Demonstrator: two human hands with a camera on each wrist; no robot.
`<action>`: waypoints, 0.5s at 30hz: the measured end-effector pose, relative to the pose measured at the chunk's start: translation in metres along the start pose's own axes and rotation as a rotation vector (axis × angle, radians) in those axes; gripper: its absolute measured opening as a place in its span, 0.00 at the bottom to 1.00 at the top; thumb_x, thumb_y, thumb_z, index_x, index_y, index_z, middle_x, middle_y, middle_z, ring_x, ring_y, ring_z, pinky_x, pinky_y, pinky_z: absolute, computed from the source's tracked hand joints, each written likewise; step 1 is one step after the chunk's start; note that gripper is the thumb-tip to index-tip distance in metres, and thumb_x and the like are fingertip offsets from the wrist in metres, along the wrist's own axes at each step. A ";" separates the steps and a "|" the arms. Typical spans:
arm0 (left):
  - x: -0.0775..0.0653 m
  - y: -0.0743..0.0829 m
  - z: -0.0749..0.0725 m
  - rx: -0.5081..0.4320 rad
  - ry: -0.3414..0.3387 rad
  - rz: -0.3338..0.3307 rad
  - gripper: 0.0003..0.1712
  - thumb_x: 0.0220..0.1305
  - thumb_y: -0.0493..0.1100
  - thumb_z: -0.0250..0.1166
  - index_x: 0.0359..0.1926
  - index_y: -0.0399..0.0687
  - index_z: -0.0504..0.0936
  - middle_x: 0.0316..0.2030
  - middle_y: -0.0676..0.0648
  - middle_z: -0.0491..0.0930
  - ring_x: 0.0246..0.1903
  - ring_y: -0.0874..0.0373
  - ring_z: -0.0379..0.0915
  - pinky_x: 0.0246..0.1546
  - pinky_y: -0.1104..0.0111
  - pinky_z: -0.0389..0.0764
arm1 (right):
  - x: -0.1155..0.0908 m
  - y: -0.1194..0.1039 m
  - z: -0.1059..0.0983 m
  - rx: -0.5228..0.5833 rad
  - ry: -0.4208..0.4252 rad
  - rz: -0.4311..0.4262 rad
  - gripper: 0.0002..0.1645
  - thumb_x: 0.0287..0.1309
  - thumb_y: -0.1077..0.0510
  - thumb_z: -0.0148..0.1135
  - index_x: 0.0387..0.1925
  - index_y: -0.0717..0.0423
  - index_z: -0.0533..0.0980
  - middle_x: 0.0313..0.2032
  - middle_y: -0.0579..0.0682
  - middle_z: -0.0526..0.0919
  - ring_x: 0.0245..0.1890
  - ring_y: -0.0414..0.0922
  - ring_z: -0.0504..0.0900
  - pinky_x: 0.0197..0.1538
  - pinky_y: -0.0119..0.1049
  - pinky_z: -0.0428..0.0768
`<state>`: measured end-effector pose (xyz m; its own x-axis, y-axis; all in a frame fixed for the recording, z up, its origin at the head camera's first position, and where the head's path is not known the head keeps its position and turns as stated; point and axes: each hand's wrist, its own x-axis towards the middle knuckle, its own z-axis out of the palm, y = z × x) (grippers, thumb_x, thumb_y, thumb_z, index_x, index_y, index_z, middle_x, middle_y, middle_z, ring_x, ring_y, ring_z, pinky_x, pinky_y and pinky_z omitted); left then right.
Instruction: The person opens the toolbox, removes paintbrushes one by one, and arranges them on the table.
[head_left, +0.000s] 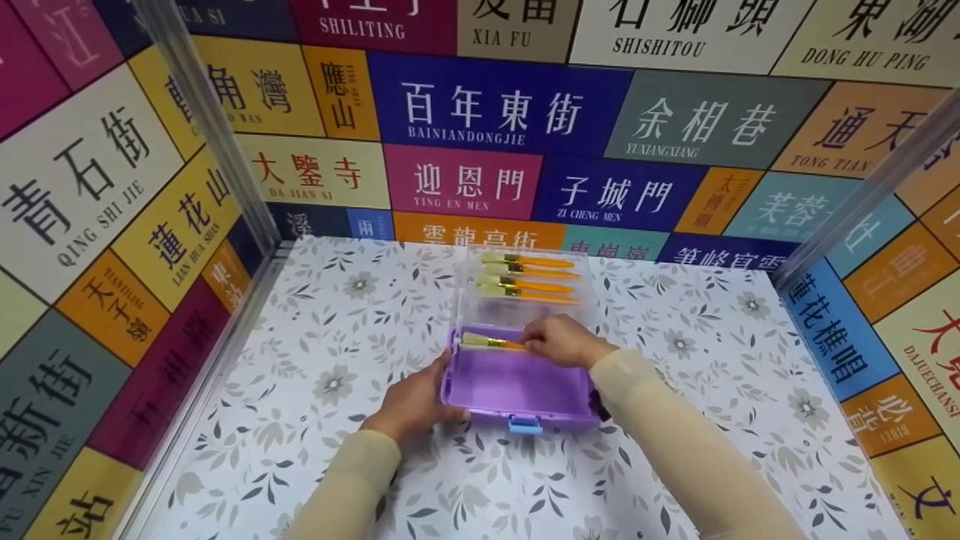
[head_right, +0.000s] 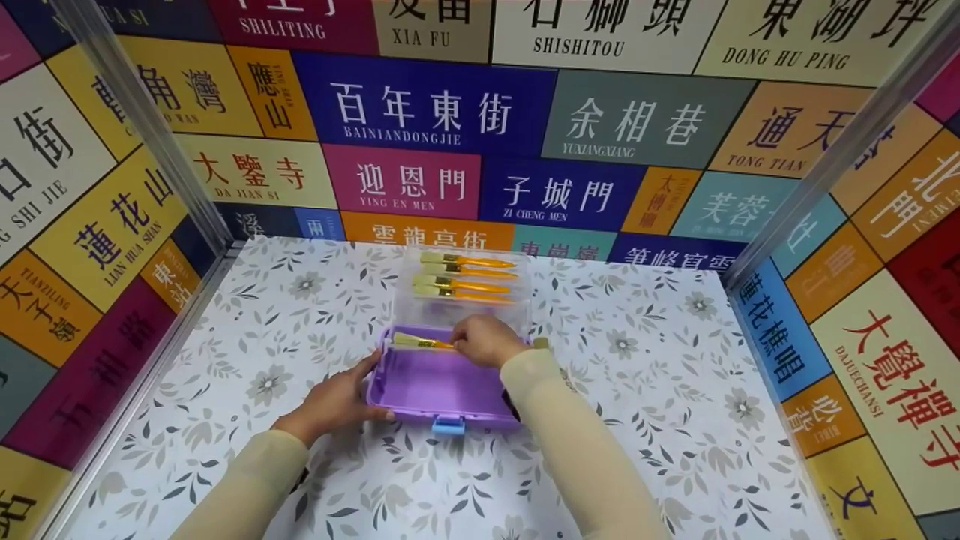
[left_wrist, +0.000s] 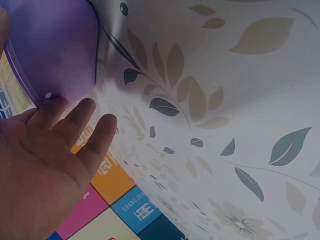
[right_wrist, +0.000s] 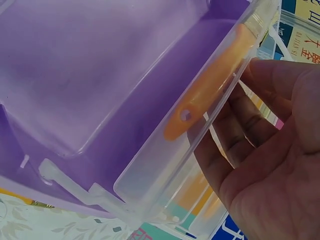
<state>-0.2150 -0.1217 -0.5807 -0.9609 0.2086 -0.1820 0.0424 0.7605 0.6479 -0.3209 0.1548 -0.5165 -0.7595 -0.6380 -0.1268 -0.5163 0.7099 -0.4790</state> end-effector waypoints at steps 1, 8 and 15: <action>0.000 0.000 0.000 0.001 -0.003 -0.001 0.69 0.44 0.61 0.80 0.80 0.56 0.47 0.70 0.43 0.67 0.64 0.42 0.68 0.65 0.51 0.67 | 0.000 0.000 0.000 0.006 -0.004 0.008 0.11 0.65 0.62 0.62 0.46 0.57 0.86 0.45 0.51 0.87 0.45 0.49 0.81 0.54 0.47 0.79; 0.000 0.001 0.000 0.017 -0.001 0.001 0.69 0.44 0.61 0.80 0.80 0.56 0.48 0.69 0.42 0.67 0.64 0.42 0.68 0.65 0.50 0.67 | -0.001 -0.001 0.002 0.022 -0.022 0.024 0.12 0.67 0.59 0.62 0.47 0.55 0.86 0.45 0.49 0.87 0.45 0.46 0.82 0.55 0.45 0.79; -0.001 0.002 -0.001 0.026 0.009 0.002 0.69 0.43 0.62 0.80 0.80 0.56 0.49 0.69 0.41 0.68 0.63 0.41 0.69 0.64 0.50 0.69 | -0.004 -0.009 -0.001 -0.002 -0.022 0.013 0.12 0.67 0.59 0.61 0.47 0.54 0.86 0.44 0.48 0.87 0.44 0.48 0.82 0.54 0.47 0.79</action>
<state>-0.2145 -0.1209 -0.5781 -0.9632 0.2048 -0.1739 0.0515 0.7760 0.6286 -0.3134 0.1515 -0.5108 -0.7570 -0.6354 -0.1522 -0.5075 0.7186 -0.4755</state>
